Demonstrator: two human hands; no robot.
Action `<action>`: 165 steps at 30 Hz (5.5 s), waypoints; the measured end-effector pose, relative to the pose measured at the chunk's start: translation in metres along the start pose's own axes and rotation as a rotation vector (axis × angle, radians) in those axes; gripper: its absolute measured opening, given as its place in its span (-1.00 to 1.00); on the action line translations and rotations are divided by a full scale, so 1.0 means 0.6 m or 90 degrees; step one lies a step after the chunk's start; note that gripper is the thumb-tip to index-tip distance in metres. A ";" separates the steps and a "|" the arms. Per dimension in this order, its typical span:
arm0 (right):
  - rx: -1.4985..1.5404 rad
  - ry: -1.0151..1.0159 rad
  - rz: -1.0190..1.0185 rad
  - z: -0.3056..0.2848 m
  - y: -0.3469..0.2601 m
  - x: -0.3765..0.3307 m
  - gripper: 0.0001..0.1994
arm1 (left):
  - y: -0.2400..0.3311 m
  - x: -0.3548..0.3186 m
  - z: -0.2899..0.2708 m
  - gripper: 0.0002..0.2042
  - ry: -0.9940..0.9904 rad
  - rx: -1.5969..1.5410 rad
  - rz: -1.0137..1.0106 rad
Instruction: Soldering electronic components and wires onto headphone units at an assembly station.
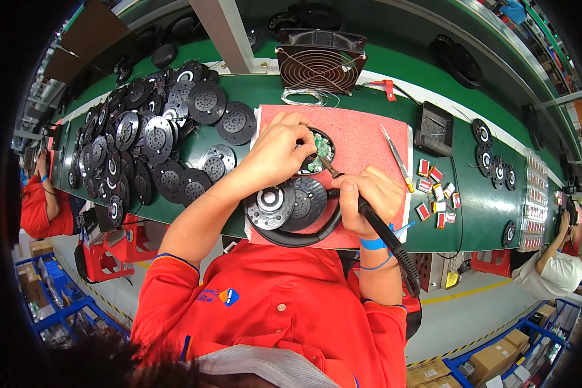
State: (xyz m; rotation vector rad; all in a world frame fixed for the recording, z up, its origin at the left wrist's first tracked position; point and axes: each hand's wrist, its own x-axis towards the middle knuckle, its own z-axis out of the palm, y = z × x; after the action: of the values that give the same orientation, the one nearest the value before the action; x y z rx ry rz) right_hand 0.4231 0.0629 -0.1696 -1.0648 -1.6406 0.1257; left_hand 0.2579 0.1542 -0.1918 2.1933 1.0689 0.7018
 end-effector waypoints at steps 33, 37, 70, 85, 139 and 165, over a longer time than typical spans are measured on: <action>-0.007 -0.004 0.006 0.000 -0.003 0.002 -0.75 | 0.002 0.001 -0.005 -0.90 -0.021 -0.010 -0.009; -0.003 0.003 0.002 -0.001 -0.002 0.001 -0.75 | 0.002 0.002 -0.006 -0.90 -0.019 -0.014 -0.002; -0.009 0.025 0.002 -0.004 0.001 -0.001 -0.75 | -0.005 0.010 -0.012 -0.92 -0.036 -0.059 0.101; -0.006 0.015 -0.006 0.001 0.001 0.001 -0.78 | -0.006 0.010 -0.008 -0.91 -0.011 -0.068 0.082; -0.194 0.143 0.227 -0.169 0.016 -0.115 -0.76 | 0.006 0.008 -0.011 -0.95 0.002 -0.034 0.042; -0.120 0.091 0.175 -0.128 0.031 -0.084 -0.76 | 0.070 -0.037 -0.043 -0.80 0.061 -0.075 0.361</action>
State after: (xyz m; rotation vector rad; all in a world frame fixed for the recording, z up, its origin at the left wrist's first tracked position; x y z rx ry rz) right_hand 0.4953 0.0066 -0.1884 -1.4095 -1.3915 0.0739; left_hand 0.2499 0.1218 -0.1490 2.3882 0.4177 1.0895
